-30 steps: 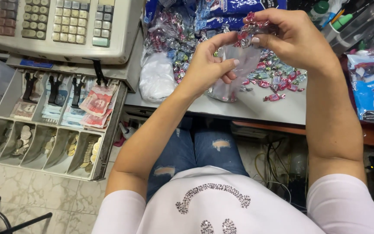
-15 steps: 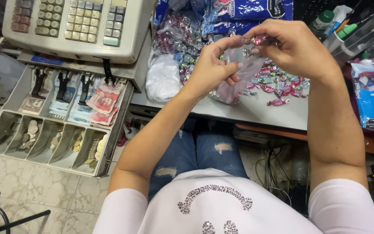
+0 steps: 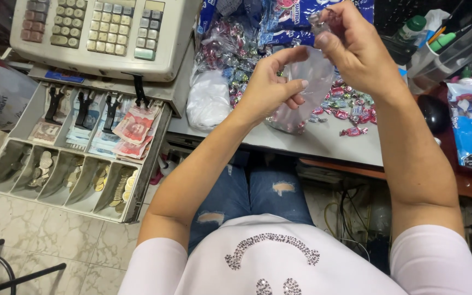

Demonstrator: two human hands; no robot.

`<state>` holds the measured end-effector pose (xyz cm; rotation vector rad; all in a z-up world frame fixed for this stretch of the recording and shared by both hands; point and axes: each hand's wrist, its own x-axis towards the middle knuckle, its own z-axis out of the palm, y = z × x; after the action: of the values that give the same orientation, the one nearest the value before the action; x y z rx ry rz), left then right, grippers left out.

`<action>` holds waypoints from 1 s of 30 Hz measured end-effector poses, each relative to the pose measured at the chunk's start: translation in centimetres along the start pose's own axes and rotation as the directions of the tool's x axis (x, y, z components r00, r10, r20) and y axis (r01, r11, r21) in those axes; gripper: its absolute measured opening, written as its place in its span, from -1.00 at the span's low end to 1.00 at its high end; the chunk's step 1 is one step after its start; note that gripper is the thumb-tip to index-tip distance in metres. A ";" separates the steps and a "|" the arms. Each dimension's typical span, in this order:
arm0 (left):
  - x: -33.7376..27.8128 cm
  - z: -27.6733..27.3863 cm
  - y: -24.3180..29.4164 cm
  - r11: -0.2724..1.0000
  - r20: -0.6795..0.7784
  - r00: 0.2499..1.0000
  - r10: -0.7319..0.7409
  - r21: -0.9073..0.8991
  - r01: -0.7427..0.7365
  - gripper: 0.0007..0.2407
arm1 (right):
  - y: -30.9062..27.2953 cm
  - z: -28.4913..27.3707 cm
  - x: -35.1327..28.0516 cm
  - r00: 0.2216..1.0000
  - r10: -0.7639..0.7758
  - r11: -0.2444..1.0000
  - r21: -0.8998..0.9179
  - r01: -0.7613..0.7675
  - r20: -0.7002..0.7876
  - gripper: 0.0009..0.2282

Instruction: Bagging small wrapped candies into clear plastic bags at a checkout counter.

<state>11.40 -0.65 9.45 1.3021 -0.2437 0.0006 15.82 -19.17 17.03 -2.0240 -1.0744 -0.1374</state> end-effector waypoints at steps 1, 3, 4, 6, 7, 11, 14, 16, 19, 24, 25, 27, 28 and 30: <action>0.0 0.1 0.0 1.000 0.001 1.000 -0.001 -0.001 0.001 -0.51 | 0.0 0.2 0.0 1.000 0.002 1.000 0.000 -0.002 0.000 -0.85; 0.1 0.2 0.0 1.000 -0.012 1.000 -0.013 0.005 0.013 -0.51 | 0.0 0.7 0.1 0.997 0.082 0.990 0.113 -0.081 -0.009 -0.74; 0.2 0.2 0.0 1.000 -0.012 1.000 -0.014 0.003 0.014 -0.51 | -0.2 0.6 0.0 0.996 0.084 0.990 0.114 -0.083 -0.007 -0.74; 0.2 0.2 -0.1 1.000 -0.026 1.000 -0.016 -0.009 0.016 -0.51 | -0.7 0.6 0.0 0.996 0.089 0.996 -0.004 -0.089 0.009 -0.83; 0.3 0.1 -0.2 1.000 -0.027 0.999 -0.017 -0.008 0.017 -0.51 | -0.5 0.7 0.0 0.996 0.089 0.996 -0.003 -0.089 0.009 -0.83; 0.6 -0.1 -0.5 1.000 -0.017 1.000 0.008 0.011 -0.007 -0.61 | 0.0 0.6 0.1 0.999 -0.036 0.993 -0.112 0.038 0.027 -0.86; 0.3 -0.1 0.0 1.000 -0.021 1.000 0.004 0.009 -0.003 -0.56 | 0.1 0.5 0.1 0.997 -0.064 0.987 -0.143 0.071 0.052 -0.86; 0.1 -0.1 0.3 1.000 -0.019 1.000 -0.001 0.014 0.001 -0.52 | 0.3 0.3 0.0 0.995 -0.080 0.987 -0.134 0.087 0.058 -0.88; 0.2 -0.2 0.0 1.000 -0.021 1.000 0.013 0.002 -0.013 -0.52 | 0.8 -0.1 0.0 0.995 -0.072 0.987 -0.137 0.081 0.068 -0.85; 0.3 -0.4 -0.1 1.000 -0.033 0.999 -0.007 0.000 0.007 -0.48 | -0.3 -0.8 0.4 0.957 0.049 0.903 -0.423 0.080 0.285 -0.76; 0.3 -0.4 -0.1 1.000 -0.033 0.999 -0.007 -0.001 0.007 -0.48 | -0.4 -0.9 0.2 0.957 0.049 0.902 -0.423 0.080 0.285 -0.76; 0.3 -0.5 -0.2 1.000 -0.025 1.000 -0.003 -0.015 0.003 -0.49 | -0.7 -1.0 -0.2 0.961 0.148 0.837 -0.547 0.005 0.235 -0.67; 0.2 -0.4 0.0 1.000 -0.024 1.000 -0.005 -0.017 0.004 -0.49 | -0.5 -1.1 -0.2 0.960 0.150 0.837 -0.548 0.003 0.235 -0.67; -0.1 -0.2 0.4 1.000 -0.011 1.000 -0.013 -0.005 0.013 -0.48 | -0.1 -1.3 -0.2 0.951 0.125 0.827 -0.559 0.057 0.282 -0.82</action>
<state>11.29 -0.29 9.80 1.2985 -0.2262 -0.0038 15.91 -20.22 17.89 -2.6671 -1.2990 -0.1328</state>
